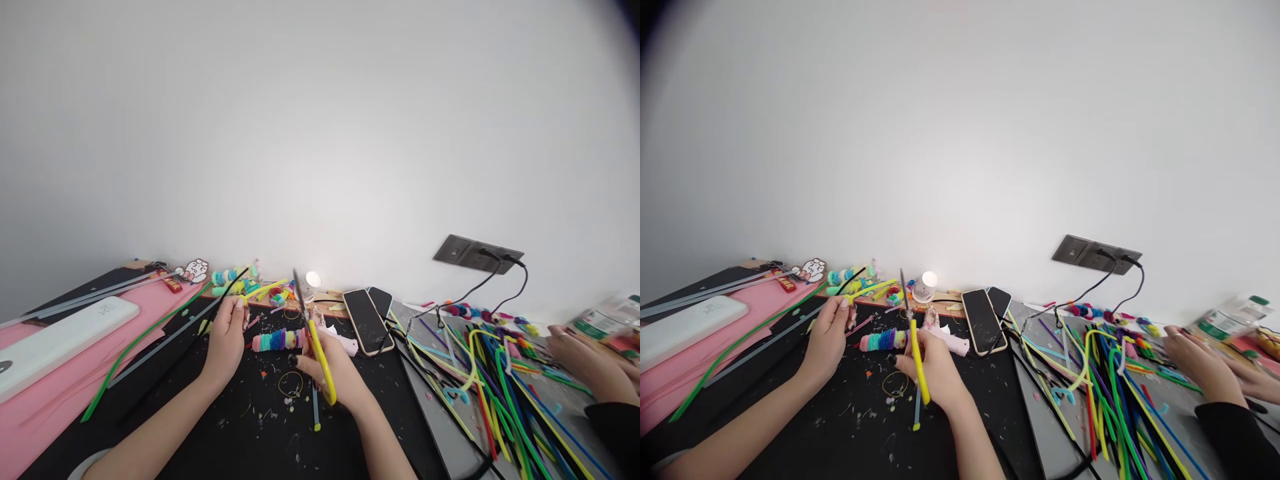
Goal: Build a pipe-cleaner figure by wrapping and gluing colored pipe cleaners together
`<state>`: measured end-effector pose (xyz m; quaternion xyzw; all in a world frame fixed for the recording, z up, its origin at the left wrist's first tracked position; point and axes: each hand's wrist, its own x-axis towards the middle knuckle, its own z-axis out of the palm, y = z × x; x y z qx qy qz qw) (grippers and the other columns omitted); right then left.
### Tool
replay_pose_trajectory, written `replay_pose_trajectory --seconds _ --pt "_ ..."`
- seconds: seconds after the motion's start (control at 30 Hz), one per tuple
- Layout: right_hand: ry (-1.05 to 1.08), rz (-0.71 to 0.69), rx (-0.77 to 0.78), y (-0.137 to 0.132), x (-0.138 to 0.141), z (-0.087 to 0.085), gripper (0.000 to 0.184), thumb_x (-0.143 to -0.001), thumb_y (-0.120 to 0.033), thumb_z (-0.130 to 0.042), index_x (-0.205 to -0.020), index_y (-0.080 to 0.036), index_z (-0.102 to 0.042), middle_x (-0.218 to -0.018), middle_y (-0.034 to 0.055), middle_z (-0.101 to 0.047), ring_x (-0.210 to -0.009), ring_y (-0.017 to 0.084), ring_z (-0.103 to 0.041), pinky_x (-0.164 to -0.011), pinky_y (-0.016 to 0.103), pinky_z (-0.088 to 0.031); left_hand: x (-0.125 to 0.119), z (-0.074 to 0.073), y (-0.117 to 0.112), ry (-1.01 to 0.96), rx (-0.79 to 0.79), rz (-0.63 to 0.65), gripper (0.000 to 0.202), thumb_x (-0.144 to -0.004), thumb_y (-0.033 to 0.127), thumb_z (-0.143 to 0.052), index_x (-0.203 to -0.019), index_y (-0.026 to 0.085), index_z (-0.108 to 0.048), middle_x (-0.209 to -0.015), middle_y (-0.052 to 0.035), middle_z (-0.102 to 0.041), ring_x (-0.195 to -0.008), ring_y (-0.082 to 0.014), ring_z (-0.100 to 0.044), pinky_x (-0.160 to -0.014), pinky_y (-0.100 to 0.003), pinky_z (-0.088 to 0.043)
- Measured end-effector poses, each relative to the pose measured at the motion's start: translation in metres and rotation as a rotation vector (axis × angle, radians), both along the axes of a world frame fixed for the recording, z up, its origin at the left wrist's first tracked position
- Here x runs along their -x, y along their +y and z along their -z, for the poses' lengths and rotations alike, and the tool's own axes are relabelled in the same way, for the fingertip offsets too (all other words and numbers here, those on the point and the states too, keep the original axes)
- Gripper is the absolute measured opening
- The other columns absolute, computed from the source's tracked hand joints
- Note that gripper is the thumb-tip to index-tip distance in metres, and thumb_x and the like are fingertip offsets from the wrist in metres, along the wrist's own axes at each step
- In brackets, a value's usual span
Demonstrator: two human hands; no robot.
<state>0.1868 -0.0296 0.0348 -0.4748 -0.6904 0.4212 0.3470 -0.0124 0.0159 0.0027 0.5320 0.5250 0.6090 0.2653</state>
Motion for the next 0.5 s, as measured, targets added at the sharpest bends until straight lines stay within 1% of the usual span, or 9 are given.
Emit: replay_pose_trajectory --seconds 0.1,0.17,0.23,0.33,0.4,0.5 --pt "-0.015 0.002 -0.046 -0.002 0.003 0.001 0.020 -0.079 -0.038 -0.062 -0.077 -0.020 -0.053 -0.066 -0.0022 -0.047 -0.061 0.014 -0.041 -0.055 0.024 -0.032 -0.002 -0.002 -0.003 0.000 -0.002 0.011 0.030 -0.094 0.040 -0.034 -0.070 0.023 -0.040 -0.063 0.0040 -0.040 -0.059 -0.0151 -0.041 -0.058 -0.026 -0.035" --pt "-0.063 -0.013 -0.064 -0.005 0.004 0.002 0.024 -0.078 -0.041 -0.065 -0.080 -0.020 -0.053 -0.068 -0.0015 -0.048 -0.062 0.014 -0.041 -0.055 0.025 -0.031 -0.002 -0.002 -0.003 -0.011 -0.004 -0.003 0.030 -0.094 0.041 -0.033 -0.071 0.023 -0.040 -0.063 0.0039 -0.041 -0.059 -0.0155 -0.041 -0.057 -0.027 -0.034" --pt "-0.115 -0.028 -0.071 -0.008 0.006 0.003 0.026 -0.076 -0.040 -0.066 -0.086 -0.020 -0.053 -0.073 -0.0008 -0.051 -0.062 0.014 -0.040 -0.056 0.025 -0.032 -0.001 -0.002 -0.002 -0.036 -0.005 -0.013 0.029 -0.094 0.041 -0.034 -0.071 0.023 -0.041 -0.063 0.0041 -0.040 -0.058 -0.0153 -0.041 -0.057 -0.026 -0.033" --pt "-0.213 -0.004 -0.070 -0.012 0.009 0.003 0.030 -0.077 -0.037 -0.064 -0.098 -0.020 -0.050 -0.080 0.0006 -0.054 -0.063 0.014 -0.042 -0.057 0.025 -0.033 -0.002 -0.003 -0.003 -0.069 -0.001 0.020 0.029 -0.094 0.040 -0.034 -0.072 0.023 -0.040 -0.063 0.0045 -0.039 -0.057 -0.0145 -0.040 -0.056 -0.026 -0.033" --pt "-0.314 0.050 -0.065 -0.013 0.012 0.002 0.027 -0.078 -0.034 -0.062 -0.097 -0.021 -0.050 -0.079 0.0009 -0.055 -0.063 0.015 -0.044 -0.057 0.026 -0.032 -0.004 -0.004 -0.005 -0.080 0.005 0.059 0.028 -0.094 0.040 -0.034 -0.073 0.023 -0.040 -0.064 0.0046 -0.039 -0.058 -0.0140 -0.039 -0.056 -0.025 -0.034" --pt "-0.443 0.117 -0.070 -0.013 0.015 0.001 0.019 -0.078 -0.033 -0.059 -0.088 -0.021 -0.048 -0.075 0.0008 -0.054 -0.062 0.015 -0.045 -0.056 0.025 -0.028 -0.007 -0.005 -0.007 -0.113 0.016 0.113 0.027 -0.094 0.040 -0.034 -0.074 0.023 -0.040 -0.066 0.0045 -0.037 -0.059 -0.0135 -0.039 -0.056 -0.025 -0.035"
